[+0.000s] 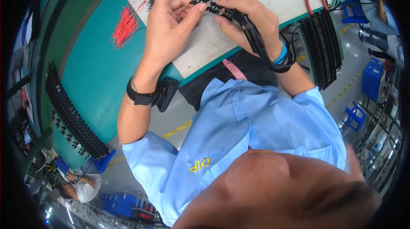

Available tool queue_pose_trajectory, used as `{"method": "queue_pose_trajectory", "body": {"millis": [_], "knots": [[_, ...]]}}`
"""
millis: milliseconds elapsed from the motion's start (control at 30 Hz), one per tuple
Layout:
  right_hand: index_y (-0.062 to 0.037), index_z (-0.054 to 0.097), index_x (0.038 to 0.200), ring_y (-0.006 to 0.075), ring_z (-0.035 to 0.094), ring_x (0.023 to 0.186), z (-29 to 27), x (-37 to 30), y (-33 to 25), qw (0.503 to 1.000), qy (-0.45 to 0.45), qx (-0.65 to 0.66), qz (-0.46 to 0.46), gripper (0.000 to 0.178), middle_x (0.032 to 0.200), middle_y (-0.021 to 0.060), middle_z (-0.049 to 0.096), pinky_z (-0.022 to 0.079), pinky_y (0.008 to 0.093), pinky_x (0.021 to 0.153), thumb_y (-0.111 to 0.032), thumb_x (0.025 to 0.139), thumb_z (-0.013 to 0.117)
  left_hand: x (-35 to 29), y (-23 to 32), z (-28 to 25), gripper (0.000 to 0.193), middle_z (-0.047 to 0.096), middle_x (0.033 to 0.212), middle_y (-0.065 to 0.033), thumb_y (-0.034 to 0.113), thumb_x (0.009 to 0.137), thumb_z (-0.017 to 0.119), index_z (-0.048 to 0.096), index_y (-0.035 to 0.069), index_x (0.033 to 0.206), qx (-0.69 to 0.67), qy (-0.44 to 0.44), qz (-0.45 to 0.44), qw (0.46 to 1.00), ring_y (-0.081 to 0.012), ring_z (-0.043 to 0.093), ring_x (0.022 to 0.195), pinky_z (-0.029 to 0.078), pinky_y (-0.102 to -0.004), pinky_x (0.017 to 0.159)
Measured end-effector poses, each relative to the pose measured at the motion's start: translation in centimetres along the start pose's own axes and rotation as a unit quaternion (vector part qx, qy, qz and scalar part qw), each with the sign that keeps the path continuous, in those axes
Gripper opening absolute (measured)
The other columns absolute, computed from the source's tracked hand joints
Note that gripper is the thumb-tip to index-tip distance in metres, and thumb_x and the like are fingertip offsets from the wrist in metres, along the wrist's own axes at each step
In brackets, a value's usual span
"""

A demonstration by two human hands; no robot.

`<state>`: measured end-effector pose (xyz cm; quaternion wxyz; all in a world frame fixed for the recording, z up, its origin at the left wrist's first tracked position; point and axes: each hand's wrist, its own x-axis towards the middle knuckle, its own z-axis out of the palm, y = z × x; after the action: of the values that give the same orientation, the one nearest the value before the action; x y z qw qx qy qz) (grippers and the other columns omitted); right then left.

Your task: The person solders wires to small circuit boards using a soldering iron, then picks up a large panel of circuit boards and turns it over by hand.

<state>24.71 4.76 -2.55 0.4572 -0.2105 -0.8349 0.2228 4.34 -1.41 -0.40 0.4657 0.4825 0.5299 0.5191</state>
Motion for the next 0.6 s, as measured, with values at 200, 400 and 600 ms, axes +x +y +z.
{"method": "queue_pose_trajectory", "body": {"millis": [200, 400, 600], "knots": [[-0.0038, 0.063, 0.122, 0.0174, 0.076, 0.094, -0.6, -0.4, 1.7, 0.998, 0.041, 0.015, 0.054, 0.042, 0.105, 0.0113, 0.076, 0.062, 0.0280, 0.083, -0.001, 0.085, 0.082, 0.4, -0.1, -1.6, 0.037, 0.071, 0.100, -0.0079, 0.012, 0.102, 0.066, 0.051, -0.001, 0.133, 0.091, 0.060, 0.103, 0.989, -0.0109, 0.067, 0.092, 0.054, -0.0261, 0.075], [-0.0031, 0.060, 0.126, 0.0206, 0.076, 0.097, -0.2, -1.0, 2.1, 0.982, 0.084, 0.112, 0.128, 0.041, 0.106, 0.0145, 0.075, 0.063, 0.0315, 0.084, -0.001, 0.089, 0.079, 1.5, 1.6, -4.7, 0.023, 0.071, 0.096, -0.0071, 0.015, 0.098, 0.070, 0.066, 0.001, 0.116, 0.270, 0.167, 0.131, 0.939, -0.0150, 0.066, 0.088, 0.053, -0.0300, 0.077], [-0.0028, 0.060, 0.126, 0.0213, 0.076, 0.098, 0.0, -0.9, 2.2, 0.987, 0.064, 0.103, 0.107, 0.042, 0.106, 0.0161, 0.075, 0.064, 0.0325, 0.084, -0.001, 0.089, 0.078, 1.2, 1.7, -4.7, 0.012, 0.070, 0.092, -0.0112, 0.013, 0.089, 0.075, 0.074, 0.003, 0.094, 0.507, 0.059, 0.174, 0.842, -0.0291, 0.066, 0.086, 0.053, -0.0375, 0.078]]}}
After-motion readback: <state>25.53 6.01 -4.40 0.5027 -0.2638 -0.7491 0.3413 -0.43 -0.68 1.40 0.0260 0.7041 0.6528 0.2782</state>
